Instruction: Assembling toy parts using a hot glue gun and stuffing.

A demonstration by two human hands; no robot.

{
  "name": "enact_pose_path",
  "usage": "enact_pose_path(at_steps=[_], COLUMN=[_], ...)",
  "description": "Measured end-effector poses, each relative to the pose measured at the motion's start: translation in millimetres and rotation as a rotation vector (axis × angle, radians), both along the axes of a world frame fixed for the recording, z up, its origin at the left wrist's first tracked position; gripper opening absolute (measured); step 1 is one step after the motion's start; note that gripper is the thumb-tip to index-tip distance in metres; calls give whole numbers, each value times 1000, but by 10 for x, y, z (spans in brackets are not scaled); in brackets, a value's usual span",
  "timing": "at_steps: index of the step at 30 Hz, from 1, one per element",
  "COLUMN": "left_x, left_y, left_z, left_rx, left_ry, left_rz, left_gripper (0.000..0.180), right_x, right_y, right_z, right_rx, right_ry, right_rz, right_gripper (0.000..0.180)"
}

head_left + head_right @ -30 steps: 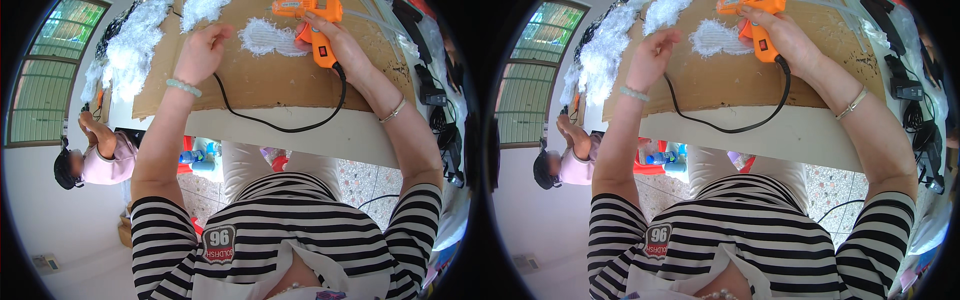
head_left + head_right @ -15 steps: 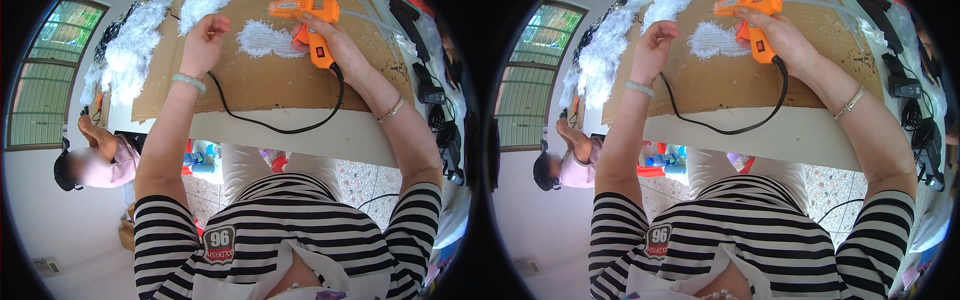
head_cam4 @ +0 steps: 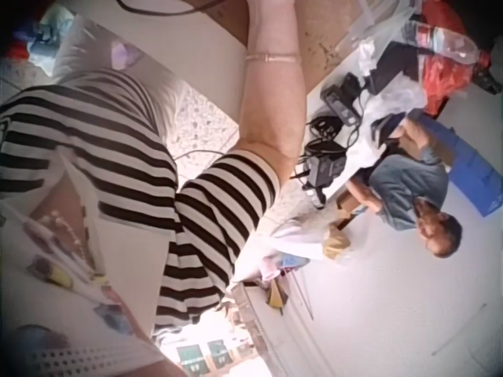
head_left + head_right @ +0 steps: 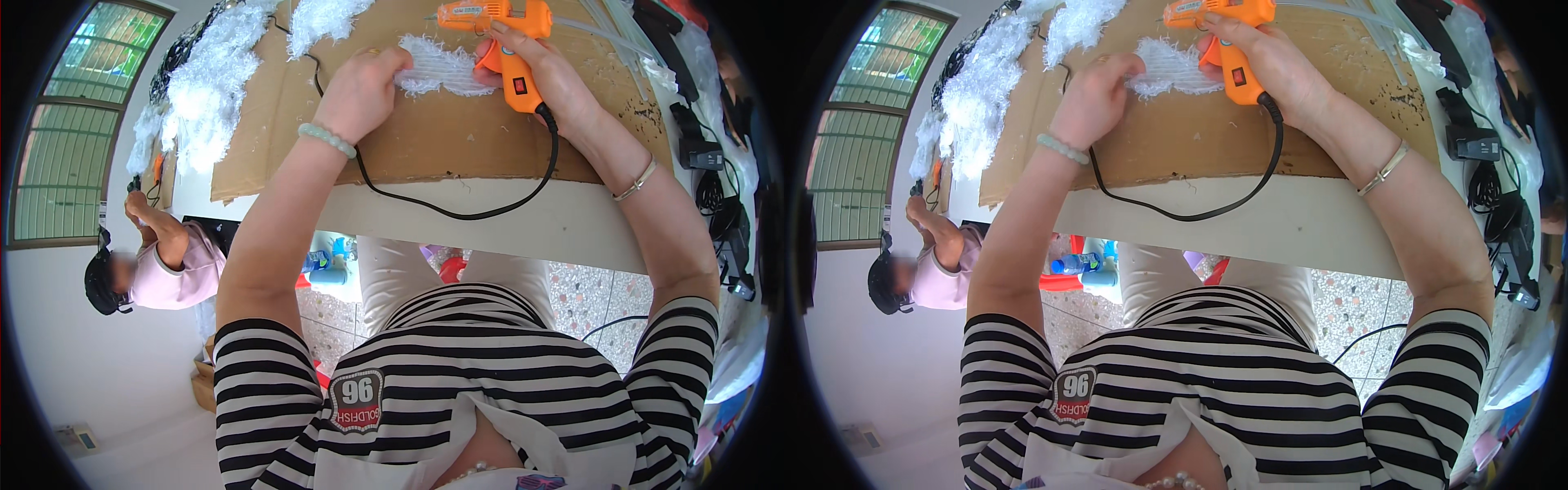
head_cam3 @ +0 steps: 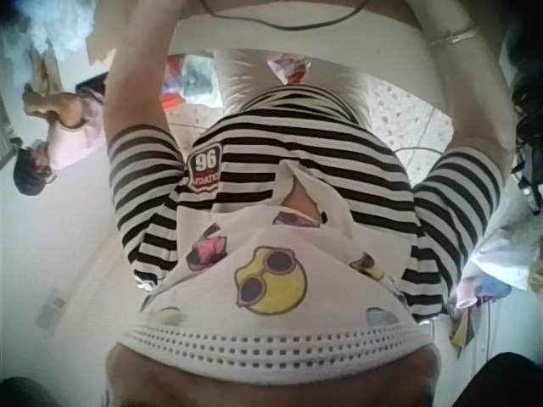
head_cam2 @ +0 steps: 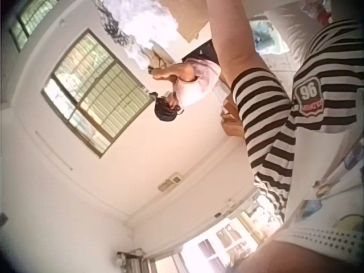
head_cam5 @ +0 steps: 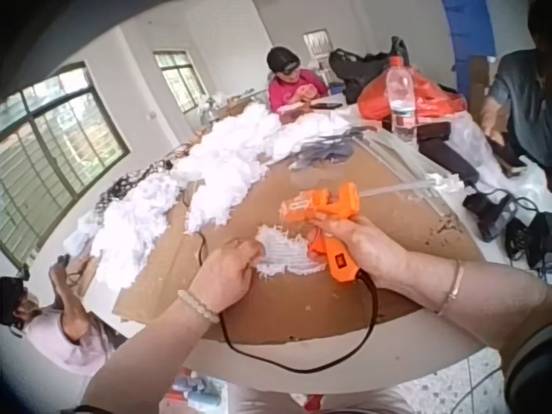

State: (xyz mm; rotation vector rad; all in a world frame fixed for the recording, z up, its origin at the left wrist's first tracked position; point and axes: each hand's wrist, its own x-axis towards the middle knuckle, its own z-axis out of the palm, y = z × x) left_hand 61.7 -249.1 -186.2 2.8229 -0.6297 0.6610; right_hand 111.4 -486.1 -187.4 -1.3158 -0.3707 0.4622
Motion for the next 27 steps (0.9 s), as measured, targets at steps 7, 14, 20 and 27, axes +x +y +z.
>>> enact_pose_path(at_steps=[7,14,20,27], left_x=[71,-123,-10,159], left_y=[265,-88,-32,61], left_z=[116,239,27,175], left_rx=[-680,-590,-122,-433], left_ry=[130,220,54,63], left_rz=[81,89,72,145], left_gripper=[30,31,31,28], right_x=[-21,-50,-29,-32], right_y=[24,12,18,8], right_z=[14,40,18,47], right_rx=[18,31,36,28], right_ry=[26,26,11,18], right_rz=[13,-27,-6,-14], right_gripper=[36,37,36,34])
